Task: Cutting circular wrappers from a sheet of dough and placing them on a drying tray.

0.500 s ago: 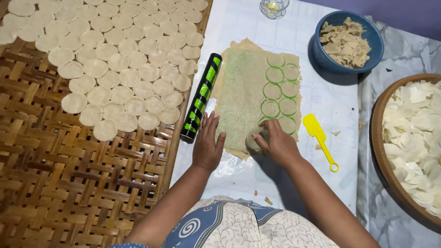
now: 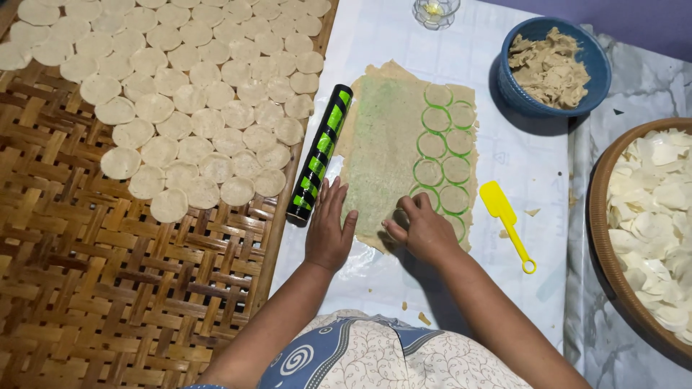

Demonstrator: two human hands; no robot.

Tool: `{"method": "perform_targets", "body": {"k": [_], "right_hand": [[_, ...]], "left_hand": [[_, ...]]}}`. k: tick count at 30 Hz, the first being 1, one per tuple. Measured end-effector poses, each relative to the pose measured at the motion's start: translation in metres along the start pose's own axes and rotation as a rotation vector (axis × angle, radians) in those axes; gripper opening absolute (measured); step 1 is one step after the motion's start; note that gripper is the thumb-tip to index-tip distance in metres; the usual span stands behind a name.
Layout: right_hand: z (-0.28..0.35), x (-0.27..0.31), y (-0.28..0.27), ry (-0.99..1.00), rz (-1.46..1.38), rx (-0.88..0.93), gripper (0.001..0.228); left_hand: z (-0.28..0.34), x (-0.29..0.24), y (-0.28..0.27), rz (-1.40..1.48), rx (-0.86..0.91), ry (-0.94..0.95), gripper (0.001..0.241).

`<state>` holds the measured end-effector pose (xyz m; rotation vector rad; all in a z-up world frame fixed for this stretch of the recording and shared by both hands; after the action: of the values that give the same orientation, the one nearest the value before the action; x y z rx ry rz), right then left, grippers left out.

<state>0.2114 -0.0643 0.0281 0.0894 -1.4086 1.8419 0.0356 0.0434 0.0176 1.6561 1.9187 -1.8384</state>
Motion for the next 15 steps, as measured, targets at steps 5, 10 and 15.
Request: {"method": "perform_targets", "body": {"k": [5, 10, 15], "right_hand": [[-0.003, 0.001, 0.001, -0.032, 0.011, 0.033, 0.047], [-0.005, -0.001, 0.006, -0.03, 0.013, 0.011, 0.046], [-0.006, -0.001, 0.001, -0.047, 0.045, 0.072, 0.046]], "left_hand": [[-0.002, 0.001, -0.001, -0.007, -0.002, 0.006, 0.057], [0.001, 0.002, 0.002, 0.003, 0.01, 0.001, 0.057], [0.0, 0.001, 0.0, -0.001, 0.011, 0.0, 0.056]]}}
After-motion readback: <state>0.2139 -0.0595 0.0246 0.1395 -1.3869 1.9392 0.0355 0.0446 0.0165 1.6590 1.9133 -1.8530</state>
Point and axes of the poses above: each hand's wrist, its own z-axis away from the middle knuckle, its own y-axis out of the palm, x = y × z, the point moved 6 cm from there along -z, towards the middle knuckle, and after that the axes turned 9 degrees about -z, right-handed, at the moved point
